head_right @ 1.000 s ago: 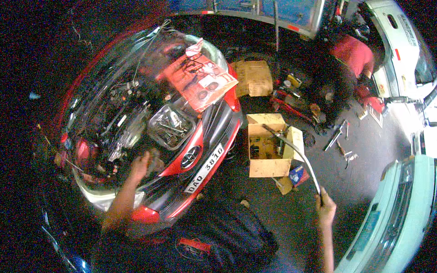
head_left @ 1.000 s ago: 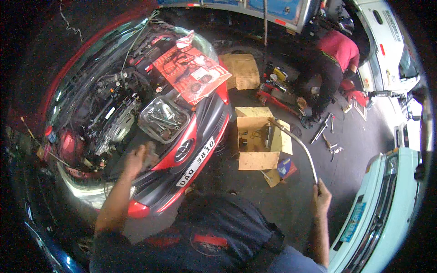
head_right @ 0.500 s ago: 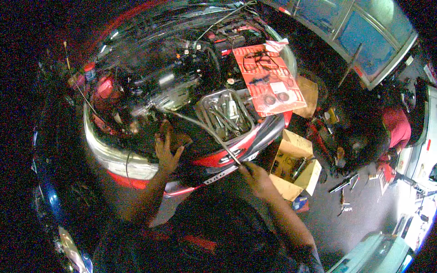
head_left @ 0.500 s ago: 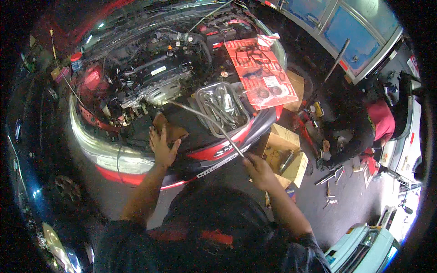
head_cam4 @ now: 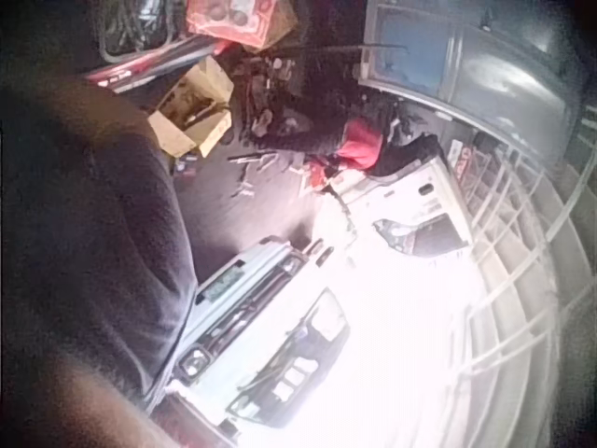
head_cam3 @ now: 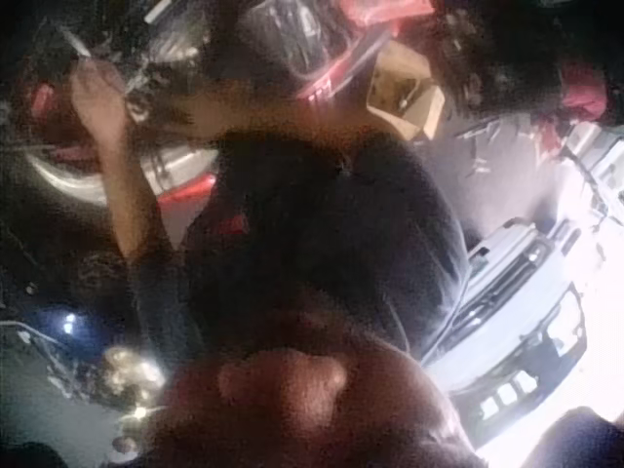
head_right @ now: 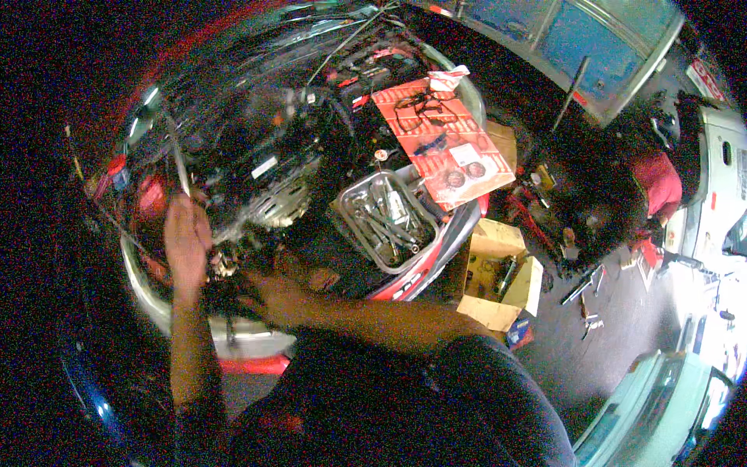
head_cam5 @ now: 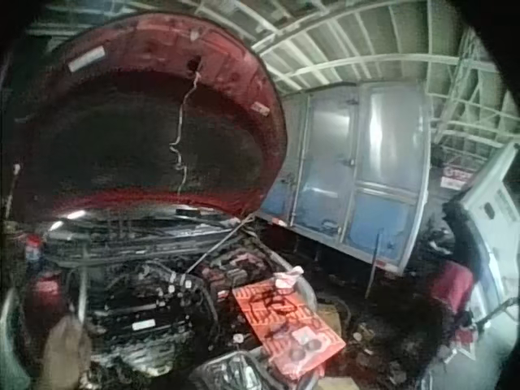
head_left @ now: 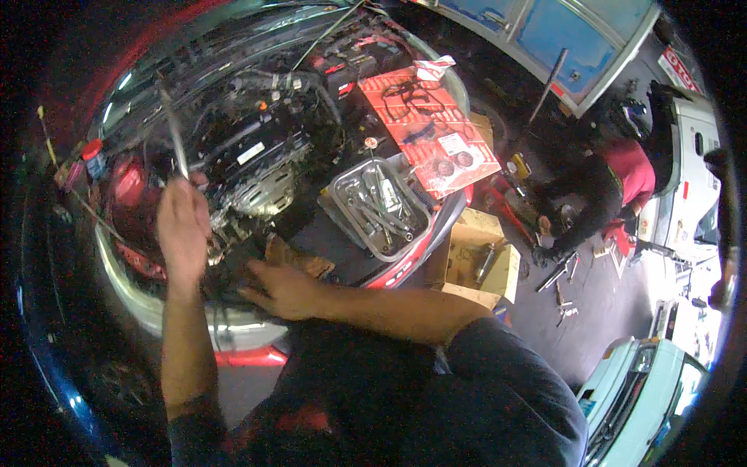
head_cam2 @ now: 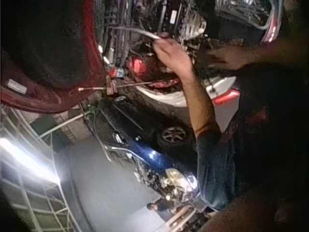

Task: The person works on a car engine with the hood open, handling tools and parts. They wipe the engine bay, open a plastic bag to retrieve a small component, and use a long metal tool to manipulate parts inside the engine.

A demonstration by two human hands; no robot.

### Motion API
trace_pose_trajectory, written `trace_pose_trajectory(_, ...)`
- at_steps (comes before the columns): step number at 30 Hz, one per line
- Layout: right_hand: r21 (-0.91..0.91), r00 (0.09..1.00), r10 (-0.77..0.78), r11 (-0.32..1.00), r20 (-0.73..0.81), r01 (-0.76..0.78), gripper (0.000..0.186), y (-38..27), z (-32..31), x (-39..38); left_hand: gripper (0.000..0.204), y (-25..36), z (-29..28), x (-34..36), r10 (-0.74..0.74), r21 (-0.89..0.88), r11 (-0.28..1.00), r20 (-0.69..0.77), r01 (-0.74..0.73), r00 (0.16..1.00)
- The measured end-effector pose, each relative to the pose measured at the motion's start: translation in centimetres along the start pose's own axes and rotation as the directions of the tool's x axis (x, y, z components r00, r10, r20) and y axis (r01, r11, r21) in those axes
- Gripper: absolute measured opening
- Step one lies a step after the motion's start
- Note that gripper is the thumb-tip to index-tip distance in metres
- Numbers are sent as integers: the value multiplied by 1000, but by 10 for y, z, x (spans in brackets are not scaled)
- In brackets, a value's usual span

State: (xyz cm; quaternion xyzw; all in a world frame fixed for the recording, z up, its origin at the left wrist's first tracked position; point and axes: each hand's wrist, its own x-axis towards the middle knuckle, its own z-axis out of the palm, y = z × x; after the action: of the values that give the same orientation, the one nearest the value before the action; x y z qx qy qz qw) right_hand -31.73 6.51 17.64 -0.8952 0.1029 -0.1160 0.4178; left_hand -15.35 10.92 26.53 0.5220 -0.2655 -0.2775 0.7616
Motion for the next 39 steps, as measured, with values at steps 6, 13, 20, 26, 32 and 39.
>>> trace_pose_trajectory(6, 237, 754, 550, 835, -360, -496, 37, 116, -68, -96, 29, -120, -31, -32, -279, 888, 393, 362, -238, 889)
trace_pose_trajectory(13, 247, 556, 594, 780, -581, -575, 31, 157, -126, -175, 33, -210, -26, -32, -49, 818, 404, 466, -409, 883)
trace_pose_trajectory(20, 137, 596, 440, 864, -671, -484, 37, 241, -217, -164, 42, -237, -24, -45, -55, 946, 134, 306, -297, 950)
trace_pose_trajectory(26, -52, 574, 248, 889, -780, -455, 38, 366, -360, -121, 47, -254, -20, -63, 208, 908, -10, 412, -419, 887)
trace_pose_trajectory(32, 14, 555, 371, 840, -745, -542, 50, 508, -506, -49, 46, -237, 30, -69, 330, 996, -75, 76, -54, 941)
trace_pose_trajectory(39, 397, 571, 566, 825, -595, -403, 37, 517, -572, 46, 45, -227, 91, -106, 329, 472, -862, 243, 185, 912)
